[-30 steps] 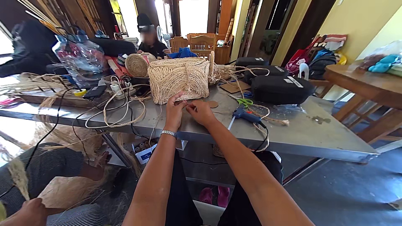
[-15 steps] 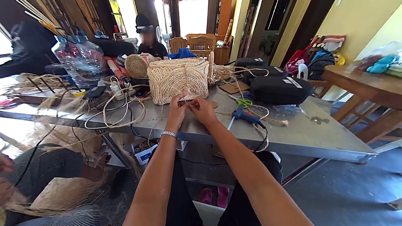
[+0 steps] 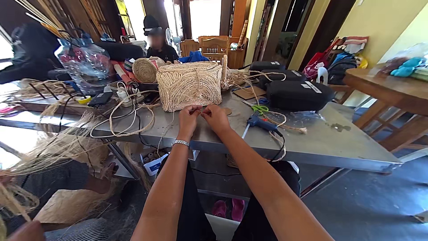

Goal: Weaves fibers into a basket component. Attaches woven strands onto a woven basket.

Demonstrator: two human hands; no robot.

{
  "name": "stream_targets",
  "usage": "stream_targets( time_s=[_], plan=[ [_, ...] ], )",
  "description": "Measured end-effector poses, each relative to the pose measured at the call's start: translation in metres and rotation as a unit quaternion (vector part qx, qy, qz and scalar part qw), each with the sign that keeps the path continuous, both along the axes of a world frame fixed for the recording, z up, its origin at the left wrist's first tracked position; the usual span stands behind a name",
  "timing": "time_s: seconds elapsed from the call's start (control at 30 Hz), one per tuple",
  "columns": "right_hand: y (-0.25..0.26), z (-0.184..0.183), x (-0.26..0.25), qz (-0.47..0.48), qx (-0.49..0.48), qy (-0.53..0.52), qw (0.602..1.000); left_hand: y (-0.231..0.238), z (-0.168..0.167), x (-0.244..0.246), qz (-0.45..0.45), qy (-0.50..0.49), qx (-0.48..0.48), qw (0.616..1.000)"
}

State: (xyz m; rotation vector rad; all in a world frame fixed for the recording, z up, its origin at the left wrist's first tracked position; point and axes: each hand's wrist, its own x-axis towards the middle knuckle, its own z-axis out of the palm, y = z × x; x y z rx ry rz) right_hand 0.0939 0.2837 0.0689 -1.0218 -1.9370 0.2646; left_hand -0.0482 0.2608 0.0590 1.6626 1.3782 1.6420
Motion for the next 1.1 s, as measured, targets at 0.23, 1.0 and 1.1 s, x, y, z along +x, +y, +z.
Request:
stream_targets(
  time_s=[0.23, 1.0, 1.1],
  plan=[
    [0.0006, -0.0007, -0.0002, -0.013, 0.011, -0.008, 1.0, 0.0004, 0.0006, 0.0012, 0.004, 0.042, 0.025, 0.999],
    [0.0039, 0.0018, -0.0014, 0.053, -0.05, 0.017, 0.997, -0.0037, 0.002, 0.0004, -0.051, -0.062, 0.045, 0.996],
    [0.0029, 0.0026, -0.0013, 0.063, -0.051, 0.015, 0.997, -0.0036, 0.002, -0.0001, -0.08, -0.096, 0.05, 0.991]
  ],
)
